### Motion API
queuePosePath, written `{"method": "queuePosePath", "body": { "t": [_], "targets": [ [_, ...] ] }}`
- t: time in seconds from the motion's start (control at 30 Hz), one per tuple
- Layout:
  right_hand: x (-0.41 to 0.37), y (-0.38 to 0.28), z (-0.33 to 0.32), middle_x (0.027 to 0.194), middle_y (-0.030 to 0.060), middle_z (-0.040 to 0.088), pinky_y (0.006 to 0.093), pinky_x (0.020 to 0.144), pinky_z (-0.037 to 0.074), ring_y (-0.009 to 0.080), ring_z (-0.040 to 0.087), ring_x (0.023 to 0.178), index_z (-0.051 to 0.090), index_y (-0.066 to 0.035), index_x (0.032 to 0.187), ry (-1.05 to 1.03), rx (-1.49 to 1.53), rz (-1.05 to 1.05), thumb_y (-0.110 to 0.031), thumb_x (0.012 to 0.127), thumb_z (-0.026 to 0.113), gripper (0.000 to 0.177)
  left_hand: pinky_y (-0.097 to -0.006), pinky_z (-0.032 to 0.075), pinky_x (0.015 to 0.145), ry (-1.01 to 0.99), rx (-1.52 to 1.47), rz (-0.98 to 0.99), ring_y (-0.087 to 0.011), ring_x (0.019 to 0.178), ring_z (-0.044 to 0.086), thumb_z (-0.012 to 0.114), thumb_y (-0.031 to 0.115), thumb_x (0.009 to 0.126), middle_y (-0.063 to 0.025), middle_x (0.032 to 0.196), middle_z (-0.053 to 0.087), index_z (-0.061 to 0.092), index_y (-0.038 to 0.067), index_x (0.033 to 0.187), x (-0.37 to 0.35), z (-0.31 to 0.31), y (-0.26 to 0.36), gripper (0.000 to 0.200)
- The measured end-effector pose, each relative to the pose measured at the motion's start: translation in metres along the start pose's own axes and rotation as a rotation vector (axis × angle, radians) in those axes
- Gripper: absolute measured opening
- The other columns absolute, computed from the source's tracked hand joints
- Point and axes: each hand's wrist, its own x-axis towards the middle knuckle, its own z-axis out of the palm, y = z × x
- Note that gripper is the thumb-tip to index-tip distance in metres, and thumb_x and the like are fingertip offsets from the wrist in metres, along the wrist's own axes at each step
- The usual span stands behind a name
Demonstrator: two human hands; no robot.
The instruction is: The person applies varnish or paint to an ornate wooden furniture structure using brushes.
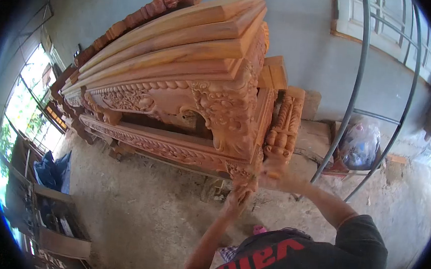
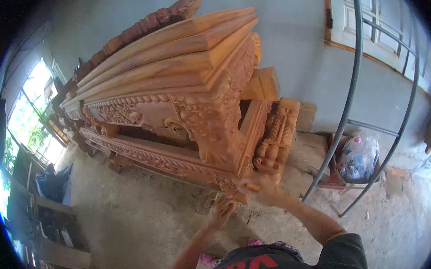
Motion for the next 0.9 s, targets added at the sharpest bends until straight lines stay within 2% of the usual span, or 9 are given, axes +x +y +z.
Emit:
{"method": "queuePosePath", "body": {
  "t": [0.07,0.13,0.2,0.33,0.4,0.53,0.6,0.77,0.9],
  "targets": [
    [0.036,-0.049,-0.046,0.081,0.0096,0.060,0.0310,0.070,0.050,0.0191,0.064,0.082,0.062,0.000,0.086,0.063,0.171,0.039,-0.017,0.091,0.060,0.018,-0.0374,0.047,0.085,0.129,-0.043,0.010,-0.0305,0.100,0.059,0.054,0.008,0.092,-0.0168,0.107,0.059,0.059,0.000,0.105,0.015,-0.026,0.060,0.015],
    [0.051,-0.049,-0.057,0.086,0.0082,0.060,0.0311,0.067,0.051,0.0182,0.064,0.079,0.060,0.002,0.090,0.418,0.536,0.001,-0.018,0.093,0.057,0.020,-0.0354,0.047,0.085,0.256,-0.085,0.026,-0.0300,0.098,0.060,0.054,0.003,0.091,-0.0150,0.102,0.060,0.060,0.001,0.102,0.037,-0.048,0.101,0.012],
    [0.082,-0.065,-0.067,0.089,0.0080,0.059,0.0321,0.065,0.052,0.0189,0.064,0.076,0.058,0.001,0.094,0.572,0.728,-0.018,-0.019,0.095,0.055,0.020,-0.0342,0.047,0.085,0.459,0.122,0.317,-0.0260,0.100,0.060,0.053,0.006,0.094,-0.0131,0.101,0.061,0.060,0.000,0.100,0.052,-0.064,0.120,0.011],
    [0.100,-0.034,-0.053,0.090,0.0075,0.059,0.0321,0.061,0.051,0.0185,0.062,0.066,0.055,-0.002,0.103,0.773,1.202,0.023,-0.020,0.096,0.053,0.020,-0.0315,0.047,0.083,0.374,0.194,0.374,-0.0195,0.097,0.060,0.052,0.011,0.095,-0.0094,0.099,0.062,0.059,0.000,0.101,0.054,-0.036,0.090,0.015],
    [0.079,0.037,-0.026,0.086,0.0072,0.060,0.0310,0.059,0.050,0.0180,0.062,0.067,0.056,-0.003,0.102,0.778,1.461,0.073,-0.021,0.096,0.053,0.019,-0.0276,0.046,0.078,0.065,-0.252,-0.120,-0.0142,0.093,0.058,0.053,0.017,0.096,-0.0072,0.098,0.062,0.060,0.000,0.104,0.034,-0.018,0.070,0.020],
    [0.000,0.147,0.048,0.078,0.0078,0.060,0.0302,0.050,0.046,0.0162,0.058,0.059,0.056,-0.004,0.099,0.828,1.330,0.529,-0.021,0.096,0.052,0.017,-0.0269,0.046,0.073,0.156,-0.104,-0.068,-0.0119,0.087,0.057,0.053,0.017,0.096,-0.0061,0.098,0.061,0.060,0.001,0.109,0.008,-0.019,0.069,0.022],
    [-0.017,0.125,0.030,0.079,0.0084,0.060,0.0286,0.051,0.048,0.0157,0.058,0.059,0.056,-0.002,0.098,0.786,0.866,0.712,-0.023,0.095,0.053,0.021,-0.0293,0.047,0.080,0.175,-0.107,-0.286,-0.0139,0.089,0.059,0.051,0.028,0.097,-0.0065,0.097,0.062,0.060,-0.001,0.112,-0.001,-0.034,0.080,0.034],
    [0.039,0.042,-0.045,0.080,0.0083,0.061,0.0284,0.060,0.055,0.0146,0.063,0.065,0.056,-0.003,0.097,0.927,1.102,0.292,-0.019,0.094,0.056,0.016,-0.0325,0.050,0.076,0.402,-0.316,-0.354,-0.0162,0.084,0.060,0.052,0.030,0.097,-0.0064,0.091,0.062,0.060,0.000,0.101,-0.051,-0.032,0.015,0.032],
    [0.084,-0.018,-0.074,0.087,0.0079,0.061,0.0296,0.061,0.056,0.0161,0.065,0.072,0.055,-0.003,0.098,0.720,1.289,0.009,-0.016,0.091,0.060,0.016,-0.0349,0.051,0.076,0.471,-0.448,-0.522,-0.0191,0.078,0.061,0.055,0.032,0.095,-0.0077,0.086,0.062,0.058,0.002,0.089,-0.079,-0.026,0.040,0.030]
  ]
}}
